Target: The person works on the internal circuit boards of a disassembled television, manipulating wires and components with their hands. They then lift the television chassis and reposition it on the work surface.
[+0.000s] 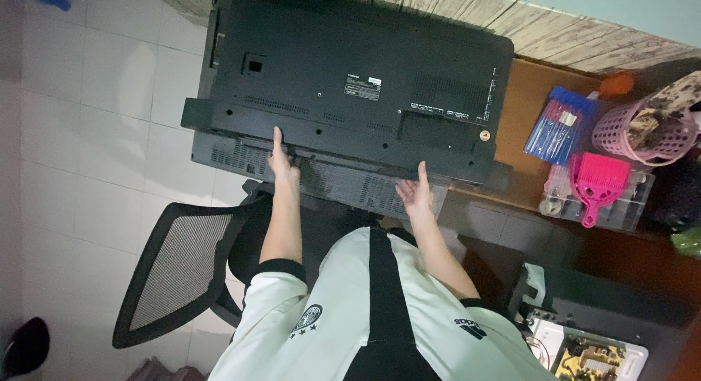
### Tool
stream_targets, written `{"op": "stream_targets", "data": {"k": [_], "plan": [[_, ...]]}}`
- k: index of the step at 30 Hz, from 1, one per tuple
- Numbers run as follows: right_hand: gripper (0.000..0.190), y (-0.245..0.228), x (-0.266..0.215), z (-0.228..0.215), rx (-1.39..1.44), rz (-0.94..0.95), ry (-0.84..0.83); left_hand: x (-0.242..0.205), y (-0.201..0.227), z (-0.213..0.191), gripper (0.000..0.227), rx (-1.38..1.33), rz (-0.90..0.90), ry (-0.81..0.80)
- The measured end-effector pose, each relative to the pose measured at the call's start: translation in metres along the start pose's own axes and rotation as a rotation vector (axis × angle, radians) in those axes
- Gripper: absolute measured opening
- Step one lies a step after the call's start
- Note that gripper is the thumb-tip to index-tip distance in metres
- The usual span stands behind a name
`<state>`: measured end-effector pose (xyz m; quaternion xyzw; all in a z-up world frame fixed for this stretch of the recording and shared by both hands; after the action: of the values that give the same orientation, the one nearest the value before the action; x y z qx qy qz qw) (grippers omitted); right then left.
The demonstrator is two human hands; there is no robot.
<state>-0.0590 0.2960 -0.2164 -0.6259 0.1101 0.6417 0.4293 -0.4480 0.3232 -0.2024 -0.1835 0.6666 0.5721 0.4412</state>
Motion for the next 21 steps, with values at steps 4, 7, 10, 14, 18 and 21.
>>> {"op": "stream_targets", "data": {"k": [4,7,10,14,18,21], "plan": [[0.131,0.007,0.013,-0.007,0.042,0.021,-0.024,0.005,0.002,-0.007,0.145,0.026,0.031,-0.071],[0.113,0.009,0.018,-0.01,0.145,0.01,0.011,0.013,-0.005,-0.011,0.146,0.059,0.045,-0.108],[0.098,0.002,0.017,-0.006,0.266,-0.036,-0.008,-0.019,0.007,0.014,0.145,-0.01,0.029,-0.173],[0.089,0.015,0.058,-0.032,0.307,-0.032,-0.042,-0.015,0.003,0.018,0.146,-0.129,0.013,-0.154],[0.114,-0.021,-0.007,0.005,0.196,-0.078,-0.018,0.029,-0.014,-0.004,0.152,-0.045,0.052,-0.053],[0.128,-0.019,0.02,-0.002,0.111,-0.051,0.064,-0.025,0.002,0.022,0.152,-0.001,-0.005,-0.018]]}}
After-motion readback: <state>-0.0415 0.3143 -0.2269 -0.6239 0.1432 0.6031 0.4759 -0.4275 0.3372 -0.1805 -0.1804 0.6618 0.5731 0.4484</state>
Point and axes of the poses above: each hand's wrist, its own x-axis towards the middle knuckle, its own z-axis out of the palm, y = z × x, the point moved 10 cm from there along x, towards the middle knuckle, and after that the axes turned 1 degree about -z, right-handed, at the moved point
